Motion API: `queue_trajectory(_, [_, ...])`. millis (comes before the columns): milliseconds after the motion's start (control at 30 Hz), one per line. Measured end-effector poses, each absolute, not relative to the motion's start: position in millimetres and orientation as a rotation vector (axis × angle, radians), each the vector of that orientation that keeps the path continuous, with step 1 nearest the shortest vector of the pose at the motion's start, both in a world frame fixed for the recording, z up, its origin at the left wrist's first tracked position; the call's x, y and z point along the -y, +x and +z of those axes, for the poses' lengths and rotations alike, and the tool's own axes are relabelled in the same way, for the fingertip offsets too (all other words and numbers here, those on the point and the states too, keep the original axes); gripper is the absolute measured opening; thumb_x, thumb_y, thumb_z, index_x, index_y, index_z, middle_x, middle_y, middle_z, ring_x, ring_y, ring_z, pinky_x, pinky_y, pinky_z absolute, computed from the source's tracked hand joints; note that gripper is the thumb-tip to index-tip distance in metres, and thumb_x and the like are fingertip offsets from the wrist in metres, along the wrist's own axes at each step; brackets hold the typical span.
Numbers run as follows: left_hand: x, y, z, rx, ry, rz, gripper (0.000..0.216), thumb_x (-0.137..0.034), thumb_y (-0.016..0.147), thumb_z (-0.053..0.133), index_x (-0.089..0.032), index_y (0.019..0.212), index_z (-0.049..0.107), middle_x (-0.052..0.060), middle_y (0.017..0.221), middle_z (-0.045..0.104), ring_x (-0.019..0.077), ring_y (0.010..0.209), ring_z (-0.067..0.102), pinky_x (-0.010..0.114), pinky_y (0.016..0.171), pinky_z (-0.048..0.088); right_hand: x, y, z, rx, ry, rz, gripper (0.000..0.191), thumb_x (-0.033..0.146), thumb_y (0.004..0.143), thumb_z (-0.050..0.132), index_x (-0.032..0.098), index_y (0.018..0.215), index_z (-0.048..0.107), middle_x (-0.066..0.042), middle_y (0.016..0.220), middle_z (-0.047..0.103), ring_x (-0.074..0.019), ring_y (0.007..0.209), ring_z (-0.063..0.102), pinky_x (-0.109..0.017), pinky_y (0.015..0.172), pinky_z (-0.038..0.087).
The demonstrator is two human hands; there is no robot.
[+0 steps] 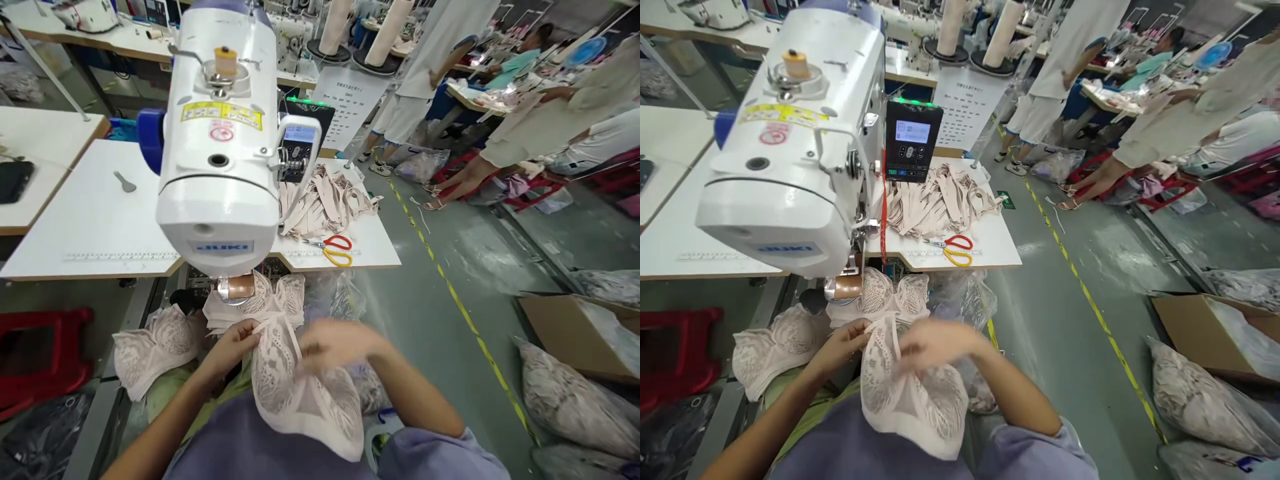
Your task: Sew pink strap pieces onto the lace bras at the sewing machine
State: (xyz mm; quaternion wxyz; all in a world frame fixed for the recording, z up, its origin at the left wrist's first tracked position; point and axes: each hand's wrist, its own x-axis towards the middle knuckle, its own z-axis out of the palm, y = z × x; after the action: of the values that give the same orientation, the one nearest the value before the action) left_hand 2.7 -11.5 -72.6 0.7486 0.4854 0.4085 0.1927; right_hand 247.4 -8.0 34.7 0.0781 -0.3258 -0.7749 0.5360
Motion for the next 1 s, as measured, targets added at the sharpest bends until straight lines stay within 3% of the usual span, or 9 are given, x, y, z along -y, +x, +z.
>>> queue_trajectory(133, [19.1, 7.9, -60.6, -0.958, 1.233, 0.38, 0.044, -0.059, 0.086, 0.059, -0.017, 0.074, 0.055, -0.004, 0.064, 0.047, 0.0105, 0.059, 0.041, 0.021, 0.057, 0.034, -101.2, 281.8, 2.1, 1.67, -2.12, 0.679, 0.043, 0.057, 0.094, 0.054, 0.018, 0.085, 0.07, -0.007, 0.088, 0.073, -0.0189, 0.08, 0.061, -0.027, 0.068, 0.039])
queue_trajectory(200, [26.2, 9.4, -56.0, -1.004, 1.329, 0.433, 0.045, -0.06, 0.091, 0.051, -0.019, 0.074, 0.051, -0.004, 0.065, 0.043, 0.0115, 0.06, 0.04, 0.022, 0.057, 0.034, -155.3, 289.8, -7.8, 1.519, -2.233, 0.605, 0.054, 0.058, 0.098, 0.043, 0.012, 0.088, 0.068, -0.017, 0.1, 0.072, -0.0235, 0.092, 0.061, -0.03, 0.075, 0.039])
queue_trajectory(300, [34.1, 7.9, -54.7, -1.114, 1.45, 0.57, 0.043, -0.057, 0.095, 0.044, -0.021, 0.071, 0.043, -0.004, 0.065, 0.041, 0.0127, 0.061, 0.041, 0.023, 0.057, 0.035, -202.6, 296.0, -15.7, 1.415, -2.261, 0.671, 0.05, 0.057, 0.093, 0.054, 0.011, 0.077, 0.066, -0.018, 0.093, 0.071, -0.0239, 0.091, 0.061, -0.031, 0.076, 0.038])
queue_trajectory(433, [33.0, 4.8, -52.2, -1.229, 1.639, 0.623, 0.037, -0.046, 0.098, 0.044, -0.021, 0.071, 0.046, -0.002, 0.066, 0.048, 0.0144, 0.063, 0.048, 0.025, 0.06, 0.039, -202.2, 306.1, -24.6, 1.319, -2.166, 0.696, 0.032, 0.042, 0.086, 0.065, 0.016, 0.069, 0.061, -0.006, 0.073, 0.067, -0.018, 0.078, 0.057, -0.028, 0.07, 0.037])
queue_trajectory(533, [31.1, 13.7, -37.5, -1.24, 1.759, 0.548, 0.022, -0.037, 0.099, 0.043, -0.02, 0.097, 0.058, -0.003, 0.065, 0.053, 0.015, 0.059, 0.053, 0.025, 0.058, 0.04, -178.7, 310.2, -25.5, 1.247, -2.046, 0.646, 0.03, 0.041, 0.092, 0.054, 0.018, 0.074, 0.058, -0.001, 0.069, 0.061, -0.0151, 0.074, 0.053, -0.026, 0.067, 0.038])
queue_trajectory(600, [29.5, 22.7, -22.5, -1.141, 1.893, 0.495, 0.03, -0.03, 0.099, 0.041, -0.02, 0.122, 0.058, -0.002, 0.065, 0.058, 0.0159, 0.058, 0.057, 0.025, 0.057, 0.041, -157.1, 304.0, -21.1, 1.213, -1.959, 0.64, 0.035, 0.048, 0.097, 0.042, 0.019, 0.084, 0.056, 0.001, 0.07, 0.057, -0.0128, 0.067, 0.05, -0.024, 0.062, 0.039])
queue_trajectory(667, [24.7, 27.4, -7.9, -0.944, 2.126, 0.517, 0.037, -0.025, 0.099, 0.037, -0.021, 0.127, 0.061, 0.002, 0.074, 0.067, 0.0171, 0.069, 0.064, 0.025, 0.063, 0.046, -129.2, 290.0, -13.3, 1.139, -1.798, 0.719, 0.039, 0.057, 0.097, 0.036, 0.021, 0.093, 0.053, 0.004, 0.067, 0.052, -0.0109, 0.056, 0.044, -0.023, 0.052, 0.036])
queue_trajectory(833, [3.4, 3.6, 7.8, -1.169, 2.542, 0.597, 0.045, -0.023, 0.101, 0.033, -0.016, 0.14, 0.055, 0.002, 0.07, 0.067, 0.0163, 0.062, 0.062, 0.024, 0.055, 0.042, -48.2, 245.1, 5.6, 0.906, -1.244, 1.257, 0.045, 0.058, 0.075, 0.075, 0.026, 0.102, 0.058, 0.006, 0.062, 0.054, -0.0098, 0.047, 0.044, -0.021, 0.042, 0.037])
queue_trajectory(1000, [-10.5, -24.1, 6.4, -1.523, 2.475, 0.526, 0.042, -0.025, 0.102, 0.038, -0.019, 0.139, 0.056, 0.005, 0.087, 0.077, 0.0174, 0.069, 0.068, 0.025, 0.055, 0.041, -30.2, 208.2, -5.0, 0.992, -1.089, 1.475, 0.045, 0.042, 0.075, 0.082, 0.028, 0.111, 0.057, 0.002, 0.086, 0.067, -0.0111, 0.063, 0.059, -0.022, 0.055, 0.052])
